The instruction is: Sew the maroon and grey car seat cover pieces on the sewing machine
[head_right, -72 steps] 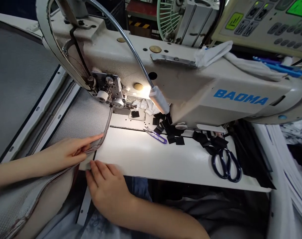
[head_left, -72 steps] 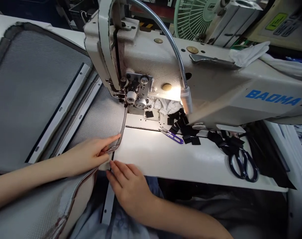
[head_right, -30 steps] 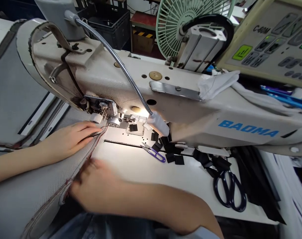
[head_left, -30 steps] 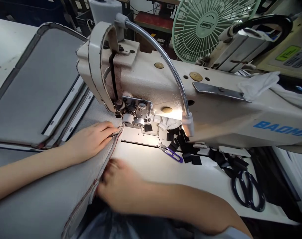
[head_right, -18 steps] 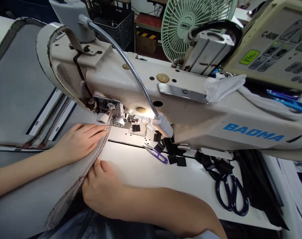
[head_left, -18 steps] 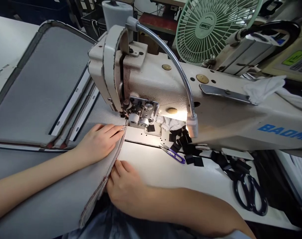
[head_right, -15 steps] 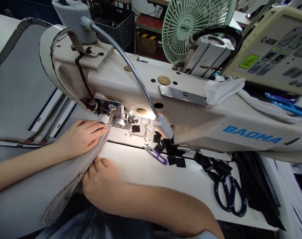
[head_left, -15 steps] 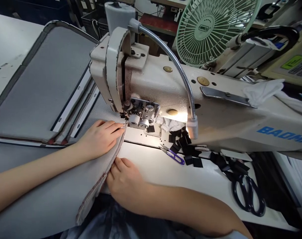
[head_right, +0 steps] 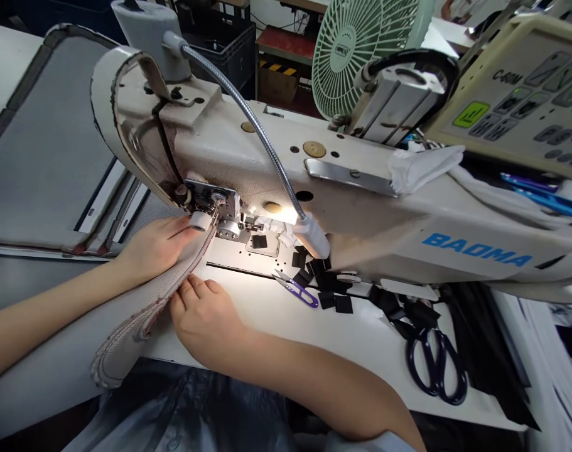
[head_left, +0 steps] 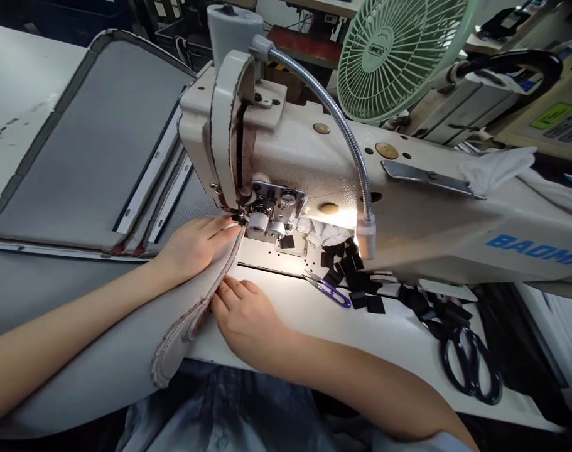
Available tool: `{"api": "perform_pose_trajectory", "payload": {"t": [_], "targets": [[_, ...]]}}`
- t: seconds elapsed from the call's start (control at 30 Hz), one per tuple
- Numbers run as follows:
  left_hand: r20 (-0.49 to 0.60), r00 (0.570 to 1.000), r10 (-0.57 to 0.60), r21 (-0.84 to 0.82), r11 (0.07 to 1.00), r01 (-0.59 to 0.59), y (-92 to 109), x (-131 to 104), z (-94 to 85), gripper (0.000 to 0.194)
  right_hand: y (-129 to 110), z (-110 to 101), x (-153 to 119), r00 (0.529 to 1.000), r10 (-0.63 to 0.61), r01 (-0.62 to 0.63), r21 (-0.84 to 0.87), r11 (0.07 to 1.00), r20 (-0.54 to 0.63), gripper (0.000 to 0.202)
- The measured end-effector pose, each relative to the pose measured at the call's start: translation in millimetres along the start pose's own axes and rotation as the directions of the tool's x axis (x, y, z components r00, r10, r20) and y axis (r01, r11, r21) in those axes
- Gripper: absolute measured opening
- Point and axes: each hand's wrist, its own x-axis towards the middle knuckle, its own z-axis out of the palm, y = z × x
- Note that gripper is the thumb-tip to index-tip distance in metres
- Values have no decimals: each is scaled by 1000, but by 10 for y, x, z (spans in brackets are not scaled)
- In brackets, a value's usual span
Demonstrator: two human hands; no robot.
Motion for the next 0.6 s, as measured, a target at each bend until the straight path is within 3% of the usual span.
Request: {"api": "perform_pose_trajectory", "payload": {"t": [0.2,0.3,0.47,0.6], "targets": [[100,995,-16,-60,998,22,73,-169,-164,32,-63,65,-114,998,-49,52,-73,996,45,19],[134,991,-22,-58,998,30,88,-227,-235,38,-70,112,-103,993,-74,82,-85,993,89,14],[150,986,-66,-27,997,71,8,-173,-164,40,-3,96,-23,982,-23,33,-53,998,189,14],[144,987,-72,-6,997,74,-69,-52,-113,42,93,91,34,984,27,-23,-25,999,176,13]]}}
